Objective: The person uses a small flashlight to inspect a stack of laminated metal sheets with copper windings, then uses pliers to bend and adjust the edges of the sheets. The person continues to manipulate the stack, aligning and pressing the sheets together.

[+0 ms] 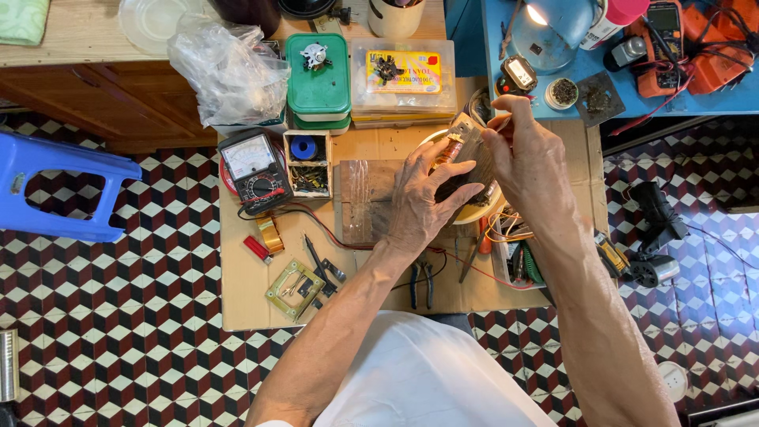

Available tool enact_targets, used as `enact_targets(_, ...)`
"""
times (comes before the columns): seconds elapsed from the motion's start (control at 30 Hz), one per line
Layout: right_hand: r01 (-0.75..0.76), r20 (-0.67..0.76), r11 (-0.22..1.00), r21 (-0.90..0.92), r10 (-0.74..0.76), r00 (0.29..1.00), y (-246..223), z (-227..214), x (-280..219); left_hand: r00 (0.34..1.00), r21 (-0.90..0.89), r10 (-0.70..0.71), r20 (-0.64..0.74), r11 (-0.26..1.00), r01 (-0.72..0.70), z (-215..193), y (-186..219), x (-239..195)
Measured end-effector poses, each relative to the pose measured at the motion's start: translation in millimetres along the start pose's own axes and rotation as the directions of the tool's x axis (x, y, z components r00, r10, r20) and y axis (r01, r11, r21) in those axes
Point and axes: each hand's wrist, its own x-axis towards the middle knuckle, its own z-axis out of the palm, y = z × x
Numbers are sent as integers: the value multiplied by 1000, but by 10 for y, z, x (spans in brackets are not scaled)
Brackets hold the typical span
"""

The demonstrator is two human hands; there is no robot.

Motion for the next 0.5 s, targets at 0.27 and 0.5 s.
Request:
enact_targets(0.27, -190, 71, 955, 229, 178, 981, 195, -12, 108, 1000, -6, 22, -4, 1000, -22, -18, 20, 21)
enact_targets(0.5, -436, 290, 577, 691, 331, 898, 481, 61, 219, 1000, -47, 8, -2, 999, -8, -17, 34, 60)
